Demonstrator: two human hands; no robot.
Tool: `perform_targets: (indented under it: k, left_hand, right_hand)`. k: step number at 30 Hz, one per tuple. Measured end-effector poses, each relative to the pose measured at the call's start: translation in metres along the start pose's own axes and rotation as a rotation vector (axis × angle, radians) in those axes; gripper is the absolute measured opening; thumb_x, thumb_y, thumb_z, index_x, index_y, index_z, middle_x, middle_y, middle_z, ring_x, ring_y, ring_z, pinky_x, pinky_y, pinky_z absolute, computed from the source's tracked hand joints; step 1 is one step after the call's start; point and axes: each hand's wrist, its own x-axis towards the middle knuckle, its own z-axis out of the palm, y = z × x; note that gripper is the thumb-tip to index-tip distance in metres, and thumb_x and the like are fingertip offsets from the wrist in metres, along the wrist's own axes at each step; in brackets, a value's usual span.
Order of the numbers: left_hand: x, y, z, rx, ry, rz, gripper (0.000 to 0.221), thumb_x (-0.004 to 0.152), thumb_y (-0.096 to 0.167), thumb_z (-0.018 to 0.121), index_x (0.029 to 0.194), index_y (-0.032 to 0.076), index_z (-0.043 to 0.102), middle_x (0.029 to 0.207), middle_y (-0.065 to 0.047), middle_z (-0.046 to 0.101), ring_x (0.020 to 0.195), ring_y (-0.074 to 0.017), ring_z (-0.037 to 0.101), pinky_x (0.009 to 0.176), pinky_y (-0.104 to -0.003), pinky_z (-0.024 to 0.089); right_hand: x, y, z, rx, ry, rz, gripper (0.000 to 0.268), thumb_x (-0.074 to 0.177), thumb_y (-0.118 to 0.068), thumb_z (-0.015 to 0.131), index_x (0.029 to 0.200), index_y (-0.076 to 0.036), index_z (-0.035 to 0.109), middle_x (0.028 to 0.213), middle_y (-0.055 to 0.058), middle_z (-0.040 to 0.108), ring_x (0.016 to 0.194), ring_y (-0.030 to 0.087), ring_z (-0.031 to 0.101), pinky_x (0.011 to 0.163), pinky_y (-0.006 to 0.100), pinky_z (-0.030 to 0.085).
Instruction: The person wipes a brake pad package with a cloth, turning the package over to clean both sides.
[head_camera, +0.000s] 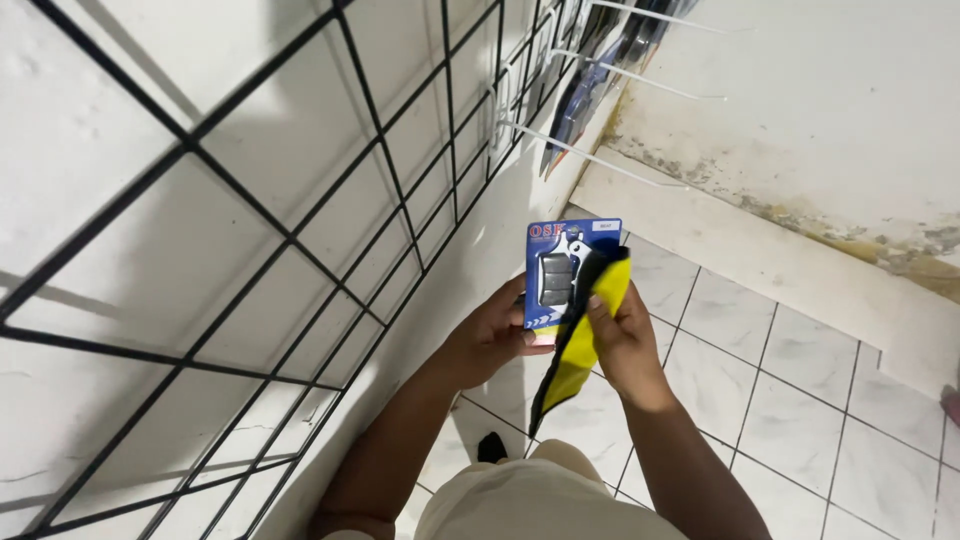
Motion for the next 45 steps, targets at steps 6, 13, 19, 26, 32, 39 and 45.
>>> perform_targets:
  k: [6, 13, 19, 26, 32, 39, 45]
  left_hand:
    - [0.003, -0.001, -0.014, 0.073, -0.096, 0.015, 0.076, 0.101, 0.001, 0.049, 0.165, 0.012, 0.009, 0.136, -0.030, 0.057, 0.123, -0.0359, 0.058, 0.102, -0.055, 0.048]
    - [0.008, -0.009, -0.030, 0.191, -0.159, -0.007, 0.077, 0.101, -0.006, 0.044, 0.165, 0.017, 0.007, 0.143, -0.026, 0.053, 0.124, -0.0249, 0.054, 0.099, -0.041, 0.051]
    - [0.016, -0.018, -0.046, 0.126, -0.180, -0.021, 0.076, 0.104, -0.002, 0.044, 0.165, 0.023, 0.007, 0.147, -0.020, 0.053, 0.129, -0.0267, 0.052, 0.103, -0.050, 0.045]
    - [0.021, -0.025, -0.046, 0.084, -0.165, -0.012, 0.077, 0.104, -0.004, 0.044, 0.165, 0.023, 0.007, 0.149, -0.022, 0.050, 0.132, -0.0296, 0.050, 0.105, -0.052, 0.044]
    - [0.021, -0.027, -0.048, 0.014, -0.136, 0.008, 0.080, 0.103, -0.005, 0.047, 0.165, 0.024, 0.007, 0.143, -0.018, 0.055, 0.126, -0.0254, 0.055, 0.104, -0.050, 0.046]
    - [0.022, -0.032, -0.046, -0.222, -0.113, 0.018, 0.082, 0.096, -0.006, 0.058, 0.163, 0.014, 0.016, 0.133, -0.020, 0.060, 0.120, -0.0264, 0.063, 0.106, -0.051, 0.050]
    - [0.025, -0.037, -0.047, -0.124, 0.081, -0.044, 0.062, 0.099, 0.031, 0.061, 0.151, 0.008, 0.036, 0.124, -0.020, 0.067, 0.108, -0.0302, 0.071, 0.089, -0.047, 0.062]
  right_hand:
    - [0.003, -0.025, 0.010, -0.101, -0.035, -0.073, 0.046, 0.082, -0.001, 0.081, 0.120, -0.007, 0.055, 0.104, 0.010, 0.071, 0.101, 0.020, 0.067, 0.092, 0.041, 0.053]
    - [0.015, -0.023, 0.000, -0.112, -0.101, 0.009, 0.052, 0.084, 0.004, 0.076, 0.129, -0.003, 0.050, 0.115, 0.017, 0.070, 0.114, 0.029, 0.067, 0.100, 0.048, 0.052]
    - [0.030, -0.015, -0.001, -0.211, -0.109, 0.068, 0.067, 0.077, -0.010, 0.088, 0.126, -0.001, 0.043, 0.119, 0.025, 0.068, 0.118, 0.039, 0.066, 0.098, 0.054, 0.050]
    - [0.042, -0.022, -0.009, -0.247, -0.238, 0.095, 0.056, 0.085, -0.016, 0.079, 0.126, -0.002, 0.044, 0.119, 0.028, 0.066, 0.122, 0.044, 0.063, 0.098, 0.056, 0.050]
    - [0.057, -0.005, -0.015, -0.130, -0.300, 0.046, 0.058, 0.086, -0.006, 0.076, 0.134, 0.000, 0.043, 0.128, 0.027, 0.064, 0.127, 0.043, 0.059, 0.103, 0.057, 0.047]
    - [0.065, 0.009, -0.043, 0.006, -0.450, 0.089, 0.061, 0.085, 0.005, 0.069, 0.142, -0.008, 0.053, 0.130, 0.016, 0.070, 0.124, 0.029, 0.063, 0.102, 0.052, 0.050]
    - [0.053, 0.021, -0.051, -0.036, -0.258, 0.003, 0.010, 0.083, 0.000, 0.078, 0.092, 0.001, 0.075, 0.073, 0.010, 0.074, 0.071, 0.017, 0.066, 0.063, 0.035, 0.059]
